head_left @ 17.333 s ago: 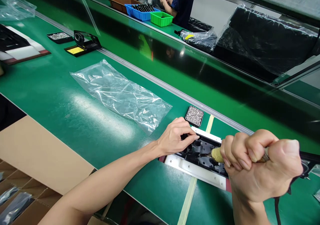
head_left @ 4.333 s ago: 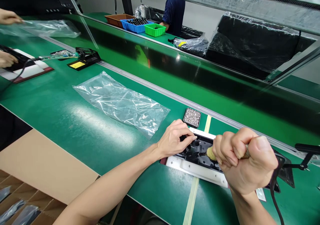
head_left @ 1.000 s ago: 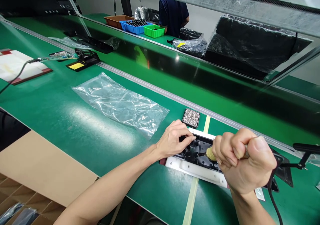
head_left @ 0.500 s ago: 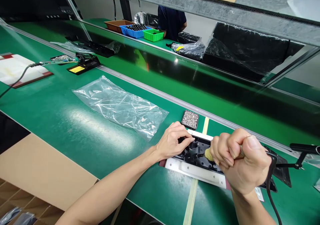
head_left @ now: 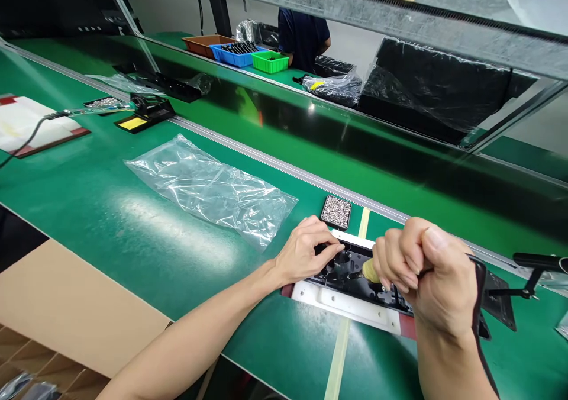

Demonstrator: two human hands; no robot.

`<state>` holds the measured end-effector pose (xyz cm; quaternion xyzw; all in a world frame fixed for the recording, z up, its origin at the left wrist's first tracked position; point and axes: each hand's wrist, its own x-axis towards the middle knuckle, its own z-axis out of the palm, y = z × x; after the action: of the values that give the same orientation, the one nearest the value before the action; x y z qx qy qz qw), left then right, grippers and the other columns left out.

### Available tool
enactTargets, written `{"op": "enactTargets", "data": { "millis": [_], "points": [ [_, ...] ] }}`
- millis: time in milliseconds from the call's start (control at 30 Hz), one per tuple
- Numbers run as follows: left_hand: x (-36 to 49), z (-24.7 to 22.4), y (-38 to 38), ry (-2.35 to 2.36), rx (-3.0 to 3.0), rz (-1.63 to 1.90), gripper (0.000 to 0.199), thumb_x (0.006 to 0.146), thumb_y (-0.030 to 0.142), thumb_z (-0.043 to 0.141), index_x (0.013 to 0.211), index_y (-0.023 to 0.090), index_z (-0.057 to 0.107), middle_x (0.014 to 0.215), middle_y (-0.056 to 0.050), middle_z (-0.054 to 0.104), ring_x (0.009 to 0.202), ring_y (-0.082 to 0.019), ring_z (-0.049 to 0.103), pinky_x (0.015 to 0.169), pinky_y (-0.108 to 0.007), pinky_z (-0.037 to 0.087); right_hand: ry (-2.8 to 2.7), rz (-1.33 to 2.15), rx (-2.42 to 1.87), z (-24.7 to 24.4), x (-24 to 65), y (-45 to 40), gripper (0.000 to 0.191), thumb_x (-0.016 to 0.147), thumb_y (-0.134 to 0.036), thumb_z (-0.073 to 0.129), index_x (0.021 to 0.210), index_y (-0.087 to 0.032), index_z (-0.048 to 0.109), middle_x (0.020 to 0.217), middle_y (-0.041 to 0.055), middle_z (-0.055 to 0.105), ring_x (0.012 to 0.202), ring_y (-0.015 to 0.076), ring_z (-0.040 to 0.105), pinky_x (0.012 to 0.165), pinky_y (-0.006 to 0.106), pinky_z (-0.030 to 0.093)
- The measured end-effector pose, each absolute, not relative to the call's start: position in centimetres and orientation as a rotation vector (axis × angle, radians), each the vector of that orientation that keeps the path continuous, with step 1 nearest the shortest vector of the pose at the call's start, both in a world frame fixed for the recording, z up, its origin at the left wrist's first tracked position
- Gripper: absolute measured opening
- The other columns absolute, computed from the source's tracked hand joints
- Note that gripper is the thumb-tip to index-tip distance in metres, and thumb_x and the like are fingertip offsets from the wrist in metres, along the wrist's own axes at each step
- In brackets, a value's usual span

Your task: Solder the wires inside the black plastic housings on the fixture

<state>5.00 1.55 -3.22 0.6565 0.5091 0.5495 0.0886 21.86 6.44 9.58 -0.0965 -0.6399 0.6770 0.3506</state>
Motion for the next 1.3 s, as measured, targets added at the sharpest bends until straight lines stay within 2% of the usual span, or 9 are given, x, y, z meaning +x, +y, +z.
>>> {"op": "enactTargets", "data": {
  "millis": [133, 333, 500, 667, 900, 1300],
  "points": [
    [5.0, -3.2, 1.6, 1.515, 1.96, 1.623, 0.014, 0.097, 0.022, 0.067, 0.085, 0.017, 0.072, 0.082, -0.002, 0.069, 0.08, -0.018, 0.055, 0.083, -0.038, 0.043, -1.759, 1.812, -0.1, 9.2, 22.4, 7.1, 0.035, 0.098, -0.033, 0.048, 0.067, -0.019, 0.052, 0.049, -0.0024, 0.041, 0.043, 0.0119, 0.041, 0.043, 0.028, 0.038],
    [5.1, -3.3, 1.5, 1.515, 1.956, 1.634, 0.014, 0.096, 0.022, 0.068, 0.084, 0.017, 0.071, 0.082, -0.002, 0.07, 0.081, -0.018, 0.055, 0.083, -0.038, 0.043, -1.614, 1.754, -0.181, 9.9, 22.9, 7.2, 0.036, 0.097, -0.033, 0.046, 0.065, -0.02, 0.054, 0.046, -0.0026, 0.041, 0.04, 0.0115, 0.038, 0.039, 0.028, 0.039],
    [5.2, -3.3, 1.6, 1.521, 1.953, 1.648, 0.014, 0.096, 0.022, 0.068, 0.083, 0.016, 0.072, 0.081, -0.003, 0.07, 0.08, -0.019, 0.056, 0.083, -0.038, 0.044, -1.438, 1.51, -0.384, 11.6, 22.3, 7.2, 0.045, 0.098, -0.039, 0.045, 0.057, -0.021, 0.048, 0.039, -0.004, 0.032, 0.032, 0.0103, 0.03, 0.032, 0.027, 0.031],
    [5.1, -3.1, 1.3, 1.503, 1.947, 1.655, 0.015, 0.097, 0.022, 0.066, 0.084, 0.016, 0.071, 0.082, -0.002, 0.07, 0.08, -0.018, 0.055, 0.083, -0.038, 0.043, -1.39, 1.281, -0.44, 12.3, 20.4, 6.6, 0.044, 0.097, -0.033, 0.046, 0.055, -0.021, 0.044, 0.039, -0.0041, 0.033, 0.031, 0.0089, 0.027, 0.03, 0.025, 0.027],
    [5.0, -3.0, 0.9, 1.509, 1.93, 1.651, 0.022, 0.104, 0.023, 0.056, 0.091, 0.015, 0.072, 0.08, -0.004, 0.067, 0.081, -0.019, 0.054, 0.082, -0.038, 0.043, -1.424, 1.285, -0.383, 11.1, 19.3, 6.3, 0.042, 0.098, -0.031, 0.049, 0.058, -0.019, 0.044, 0.042, -0.0046, 0.036, 0.034, 0.0082, 0.03, 0.031, 0.022, 0.029],
    [5.1, -3.0, 1.0, 1.541, 1.94, 1.6, 0.025, 0.104, 0.025, 0.055, 0.089, 0.016, 0.072, 0.079, -0.004, 0.066, 0.08, -0.019, 0.054, 0.081, -0.038, 0.042, -1.423, 1.39, -0.423, 9.9, 19.1, 6.8, 0.042, 0.099, -0.037, 0.049, 0.06, -0.021, 0.045, 0.045, -0.0045, 0.036, 0.037, 0.0084, 0.032, 0.035, 0.022, 0.029]
  ]
}}
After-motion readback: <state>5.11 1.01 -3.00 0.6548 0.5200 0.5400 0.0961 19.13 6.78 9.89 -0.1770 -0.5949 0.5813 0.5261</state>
